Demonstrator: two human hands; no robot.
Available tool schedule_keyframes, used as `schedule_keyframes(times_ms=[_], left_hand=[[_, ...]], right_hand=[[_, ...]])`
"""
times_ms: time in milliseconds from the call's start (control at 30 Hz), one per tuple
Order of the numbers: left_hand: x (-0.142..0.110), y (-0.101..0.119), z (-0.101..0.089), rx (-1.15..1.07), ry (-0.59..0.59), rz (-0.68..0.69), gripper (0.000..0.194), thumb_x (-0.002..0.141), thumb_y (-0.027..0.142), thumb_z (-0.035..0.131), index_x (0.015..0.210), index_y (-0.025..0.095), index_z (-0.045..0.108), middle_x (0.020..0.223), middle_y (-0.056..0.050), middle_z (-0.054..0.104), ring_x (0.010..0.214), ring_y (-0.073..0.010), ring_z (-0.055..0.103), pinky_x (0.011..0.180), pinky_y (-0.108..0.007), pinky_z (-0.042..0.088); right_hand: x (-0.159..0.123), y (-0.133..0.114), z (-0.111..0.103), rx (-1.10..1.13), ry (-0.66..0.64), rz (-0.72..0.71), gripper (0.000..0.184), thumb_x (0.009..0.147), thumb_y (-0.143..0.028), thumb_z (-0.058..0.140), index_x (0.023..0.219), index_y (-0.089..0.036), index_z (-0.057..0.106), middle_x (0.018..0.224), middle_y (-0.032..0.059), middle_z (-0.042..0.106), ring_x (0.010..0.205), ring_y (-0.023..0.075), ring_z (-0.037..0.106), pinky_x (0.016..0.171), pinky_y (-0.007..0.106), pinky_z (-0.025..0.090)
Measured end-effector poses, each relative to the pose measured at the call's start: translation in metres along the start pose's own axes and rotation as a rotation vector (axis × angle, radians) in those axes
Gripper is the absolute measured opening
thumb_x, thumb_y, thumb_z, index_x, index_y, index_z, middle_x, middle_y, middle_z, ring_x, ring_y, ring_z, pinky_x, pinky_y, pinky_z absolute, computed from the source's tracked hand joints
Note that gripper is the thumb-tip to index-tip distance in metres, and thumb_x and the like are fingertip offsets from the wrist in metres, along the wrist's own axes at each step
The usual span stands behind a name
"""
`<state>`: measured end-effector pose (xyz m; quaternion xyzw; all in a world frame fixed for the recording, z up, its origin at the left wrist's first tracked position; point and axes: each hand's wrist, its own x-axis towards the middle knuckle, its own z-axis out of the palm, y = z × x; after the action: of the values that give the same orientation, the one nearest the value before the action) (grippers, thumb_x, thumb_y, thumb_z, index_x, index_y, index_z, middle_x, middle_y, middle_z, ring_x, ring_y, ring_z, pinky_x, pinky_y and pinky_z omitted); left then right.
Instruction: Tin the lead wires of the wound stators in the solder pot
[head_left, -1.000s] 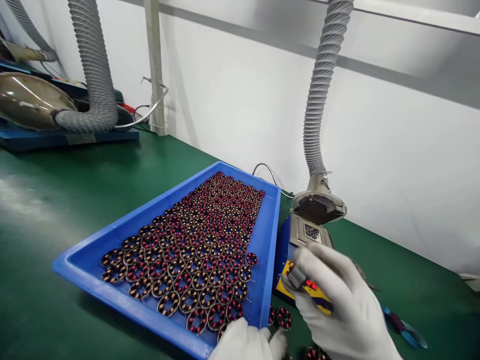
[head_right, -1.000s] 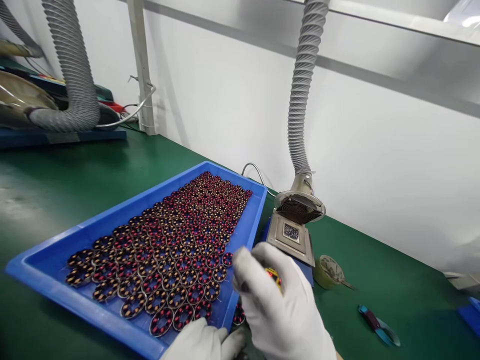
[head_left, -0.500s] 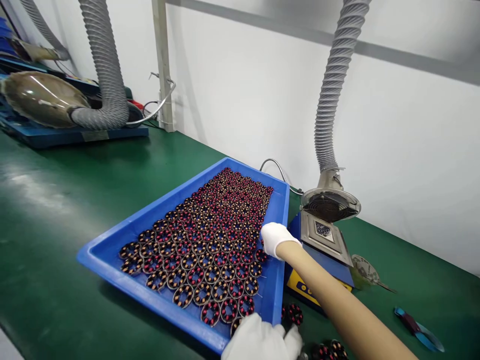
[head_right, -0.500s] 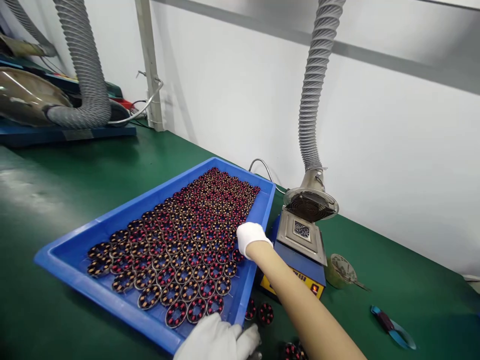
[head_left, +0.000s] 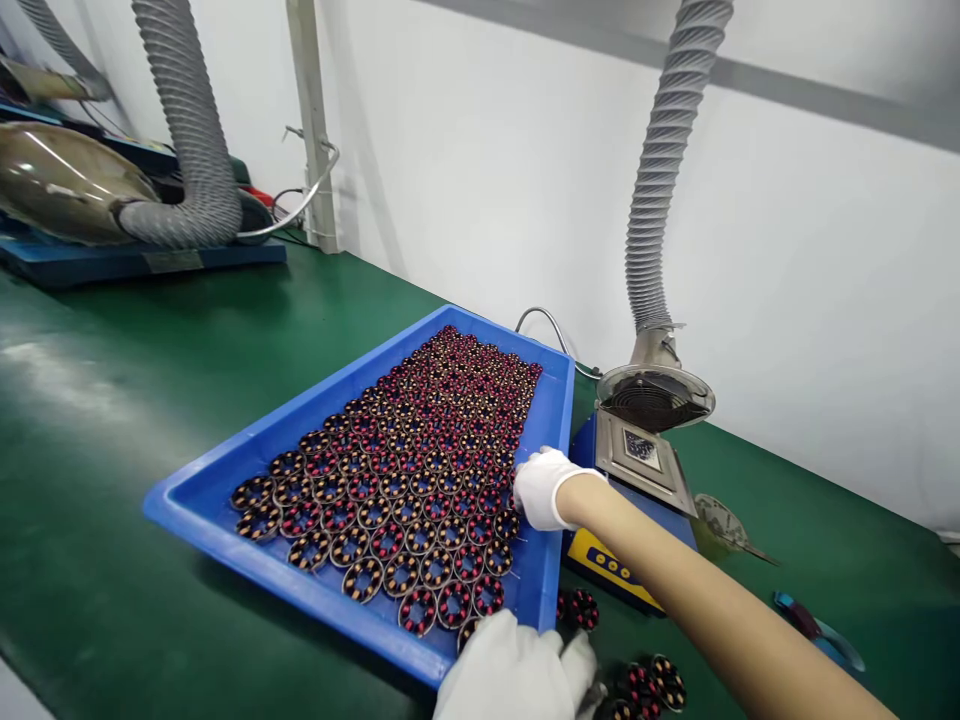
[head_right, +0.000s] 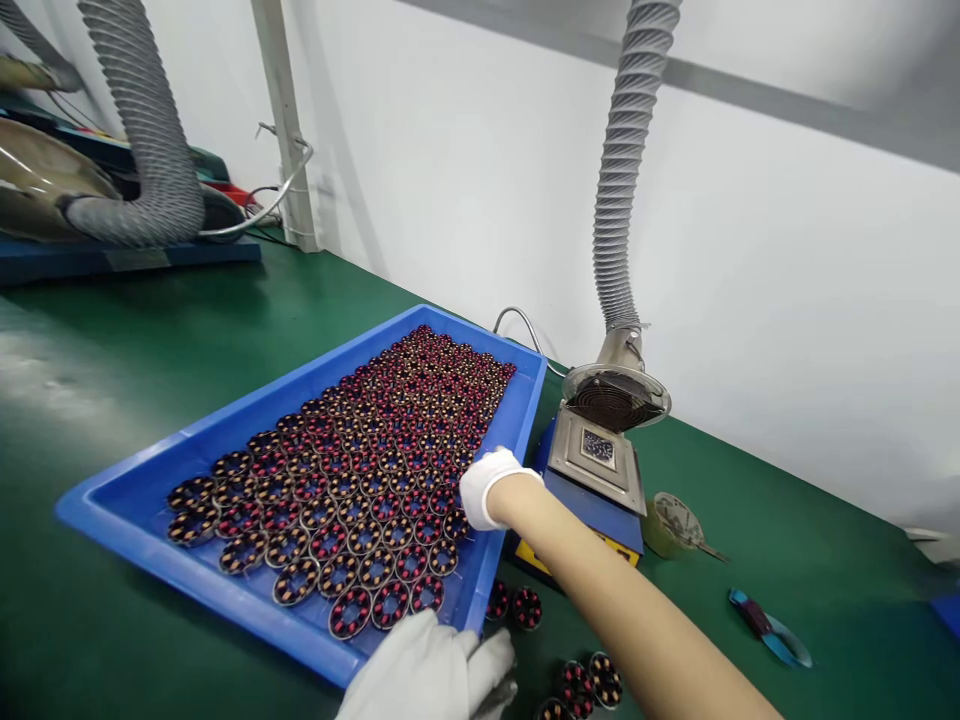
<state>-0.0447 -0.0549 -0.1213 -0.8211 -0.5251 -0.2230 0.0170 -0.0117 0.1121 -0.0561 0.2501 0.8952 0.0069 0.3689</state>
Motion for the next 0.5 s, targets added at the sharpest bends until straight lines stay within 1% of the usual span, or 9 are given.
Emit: schedule_keyframes(times_ms=[67, 100, 200, 267, 333, 400, 467, 500], left_hand=[[0.003, -0.001, -0.004, 0.020, 0.006, 0.011, 0.021, 0.073, 0.041, 0.064, 0.085, 0.025, 0.058, 0.056, 0.008, 0.064, 0.044, -0.0136, 0.059, 0.043, -0.030, 0.026], [0.004, -0.001, -0.006, 0.033, 0.014, 0.013, 0.021, 0.073, 0.042, 0.063, 0.084, 0.025, 0.058, 0.056, 0.008, 0.064, 0.043, -0.0137, 0.059, 0.042, -0.030, 0.026], [0.006, 0.000, -0.011, 0.045, 0.028, 0.008, 0.020, 0.072, 0.041, 0.063, 0.085, 0.025, 0.058, 0.057, 0.008, 0.064, 0.044, -0.0138, 0.058, 0.043, -0.030, 0.029], [0.004, 0.001, -0.013, 0.031, 0.032, -0.010, 0.021, 0.072, 0.038, 0.064, 0.088, 0.026, 0.059, 0.058, 0.008, 0.064, 0.045, -0.0140, 0.058, 0.046, -0.029, 0.033], [0.001, 0.002, -0.015, 0.009, 0.014, -0.044, 0.021, 0.073, 0.034, 0.063, 0.092, 0.027, 0.058, 0.059, 0.008, 0.063, 0.049, -0.0147, 0.058, 0.051, -0.029, 0.038], [-0.002, 0.002, -0.019, -0.015, -0.025, -0.070, 0.017, 0.077, 0.030, 0.059, 0.094, 0.029, 0.058, 0.061, 0.007, 0.063, 0.053, -0.0159, 0.059, 0.055, -0.030, 0.040], [-0.003, 0.003, -0.022, -0.039, -0.096, -0.090, 0.016, 0.082, 0.026, 0.052, 0.096, 0.029, 0.058, 0.065, 0.006, 0.064, 0.056, -0.0171, 0.060, 0.057, -0.032, 0.041], [-0.001, 0.004, -0.024, -0.037, -0.128, -0.103, 0.018, 0.083, 0.024, 0.050, 0.098, 0.029, 0.058, 0.066, 0.005, 0.064, 0.057, -0.0179, 0.060, 0.056, -0.032, 0.041]], right_hand=[[0.003, -0.006, 0.003, -0.003, 0.045, -0.013, 0.024, 0.069, -0.016, 0.058, 0.088, -0.009, 0.071, 0.101, 0.0189, 0.064, 0.099, 0.0360, 0.057, 0.087, 0.049, 0.042], [0.005, -0.007, 0.004, 0.008, 0.064, -0.020, 0.026, 0.068, -0.016, 0.058, 0.090, -0.010, 0.071, 0.102, 0.0187, 0.064, 0.098, 0.0363, 0.057, 0.084, 0.049, 0.044], [0.002, -0.002, 0.000, 0.080, 0.150, -0.034, 0.037, 0.068, -0.017, 0.056, 0.103, -0.020, 0.068, 0.109, 0.0131, 0.063, 0.092, 0.0330, 0.061, 0.074, 0.043, 0.049], [-0.011, 0.004, -0.007, 0.133, 0.268, -0.018, 0.043, 0.073, -0.017, 0.051, 0.113, -0.026, 0.062, 0.117, 0.0097, 0.059, 0.094, 0.0306, 0.060, 0.074, 0.041, 0.050], [-0.036, 0.009, -0.013, 0.179, 0.394, 0.014, 0.042, 0.080, -0.016, 0.044, 0.118, -0.026, 0.059, 0.119, 0.0078, 0.057, 0.099, 0.0276, 0.058, 0.081, 0.040, 0.048], [-0.074, 0.009, -0.014, 0.250, 0.564, 0.043, 0.039, 0.085, -0.015, 0.039, 0.119, -0.024, 0.057, 0.118, 0.0057, 0.058, 0.103, 0.0228, 0.056, 0.088, 0.037, 0.045], [-0.119, 0.001, -0.006, 0.395, 0.862, 0.069, 0.030, 0.088, -0.018, 0.044, 0.112, -0.020, 0.060, 0.109, 0.0048, 0.063, 0.100, 0.0195, 0.058, 0.089, 0.034, 0.046], [-0.143, -0.006, 0.002, 0.479, 0.987, 0.079, 0.026, 0.089, -0.021, 0.046, 0.110, -0.021, 0.061, 0.105, 0.0032, 0.064, 0.096, 0.0172, 0.059, 0.087, 0.031, 0.047]])
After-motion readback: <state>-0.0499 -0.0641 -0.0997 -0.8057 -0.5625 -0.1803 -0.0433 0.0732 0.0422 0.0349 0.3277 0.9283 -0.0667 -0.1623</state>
